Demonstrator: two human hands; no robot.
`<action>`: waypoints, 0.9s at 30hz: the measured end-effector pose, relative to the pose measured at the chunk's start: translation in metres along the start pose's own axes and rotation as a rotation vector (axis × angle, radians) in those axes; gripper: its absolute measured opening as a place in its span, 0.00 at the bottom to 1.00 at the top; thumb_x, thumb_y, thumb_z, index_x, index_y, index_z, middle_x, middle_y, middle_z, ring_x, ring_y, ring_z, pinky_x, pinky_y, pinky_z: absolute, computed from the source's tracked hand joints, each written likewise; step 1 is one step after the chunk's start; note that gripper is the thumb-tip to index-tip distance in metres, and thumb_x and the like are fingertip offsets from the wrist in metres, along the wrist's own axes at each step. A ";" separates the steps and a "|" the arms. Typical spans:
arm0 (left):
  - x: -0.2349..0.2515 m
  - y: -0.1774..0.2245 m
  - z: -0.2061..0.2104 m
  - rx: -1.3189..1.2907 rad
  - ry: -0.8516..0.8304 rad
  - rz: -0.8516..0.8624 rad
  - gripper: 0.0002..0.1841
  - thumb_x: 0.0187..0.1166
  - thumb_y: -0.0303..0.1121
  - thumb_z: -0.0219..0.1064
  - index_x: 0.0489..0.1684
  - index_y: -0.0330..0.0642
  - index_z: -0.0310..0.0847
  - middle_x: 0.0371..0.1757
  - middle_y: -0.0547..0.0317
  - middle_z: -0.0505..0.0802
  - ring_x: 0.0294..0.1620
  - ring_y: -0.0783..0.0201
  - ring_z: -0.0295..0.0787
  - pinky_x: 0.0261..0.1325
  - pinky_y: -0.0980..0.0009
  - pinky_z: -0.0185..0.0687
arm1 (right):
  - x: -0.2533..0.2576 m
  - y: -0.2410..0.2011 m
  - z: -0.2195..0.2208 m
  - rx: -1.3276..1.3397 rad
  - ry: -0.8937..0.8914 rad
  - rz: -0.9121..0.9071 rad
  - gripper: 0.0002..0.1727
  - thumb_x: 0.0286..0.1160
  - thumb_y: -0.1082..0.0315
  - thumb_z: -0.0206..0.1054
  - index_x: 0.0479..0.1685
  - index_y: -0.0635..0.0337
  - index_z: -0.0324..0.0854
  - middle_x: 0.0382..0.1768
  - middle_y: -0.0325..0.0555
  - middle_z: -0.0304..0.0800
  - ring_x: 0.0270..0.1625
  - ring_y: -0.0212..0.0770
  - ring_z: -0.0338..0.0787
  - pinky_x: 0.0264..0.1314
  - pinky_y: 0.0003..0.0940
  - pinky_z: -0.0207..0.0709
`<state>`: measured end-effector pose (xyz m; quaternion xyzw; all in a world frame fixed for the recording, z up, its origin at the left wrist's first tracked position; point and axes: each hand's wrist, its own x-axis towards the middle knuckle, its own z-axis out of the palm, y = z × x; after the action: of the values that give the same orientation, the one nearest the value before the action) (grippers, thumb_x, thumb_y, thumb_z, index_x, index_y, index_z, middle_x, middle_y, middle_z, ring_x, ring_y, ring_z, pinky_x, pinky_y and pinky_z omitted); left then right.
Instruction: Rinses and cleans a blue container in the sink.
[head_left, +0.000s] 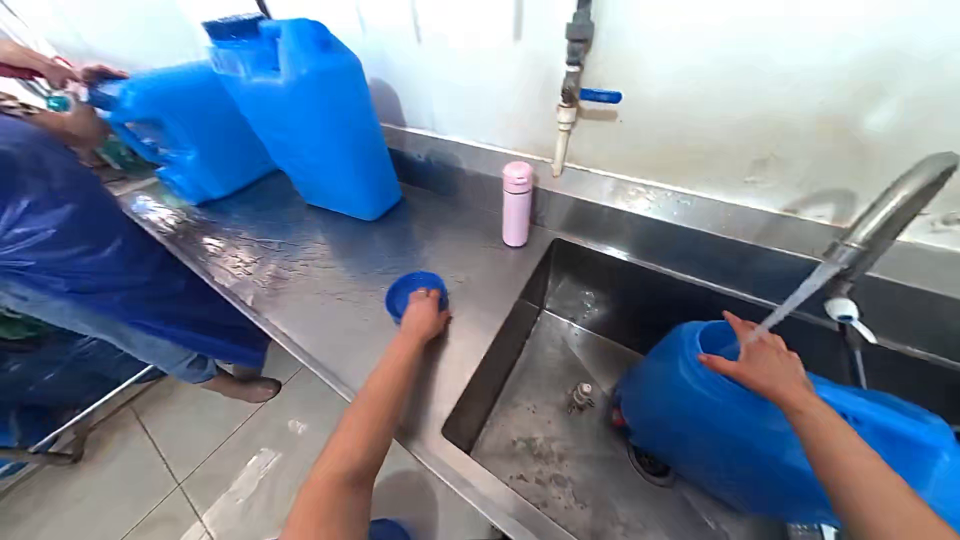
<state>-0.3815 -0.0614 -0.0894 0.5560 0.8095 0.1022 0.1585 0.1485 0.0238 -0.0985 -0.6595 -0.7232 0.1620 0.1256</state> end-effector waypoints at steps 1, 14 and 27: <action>0.005 0.003 -0.005 0.008 -0.063 0.011 0.30 0.87 0.40 0.63 0.81 0.27 0.69 0.81 0.21 0.71 0.87 0.26 0.60 0.85 0.35 0.58 | -0.001 -0.004 0.001 0.003 0.012 0.014 0.58 0.59 0.46 0.84 0.92 0.60 0.58 0.84 0.75 0.63 0.85 0.79 0.61 0.77 0.81 0.54; -0.033 -0.042 0.040 -0.001 0.424 0.340 0.37 0.88 0.50 0.52 0.80 0.20 0.68 0.81 0.18 0.71 0.87 0.19 0.57 0.84 0.19 0.30 | -0.021 0.014 -0.012 0.369 0.078 0.008 0.52 0.62 0.61 0.84 0.89 0.67 0.59 0.81 0.71 0.69 0.83 0.68 0.69 0.84 0.68 0.60; -0.029 -0.069 0.053 0.090 0.425 0.282 0.41 0.84 0.48 0.52 0.84 0.16 0.55 0.85 0.13 0.62 0.89 0.17 0.49 0.86 0.26 0.37 | -0.058 0.056 -0.001 -0.205 0.209 0.349 0.19 0.68 0.70 0.76 0.58 0.68 0.87 0.57 0.68 0.91 0.67 0.69 0.86 0.73 0.71 0.66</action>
<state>-0.4125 -0.1138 -0.1581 0.6360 0.7427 0.2018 -0.0559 0.2061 -0.0298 -0.1184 -0.7970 -0.5940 0.0378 0.1025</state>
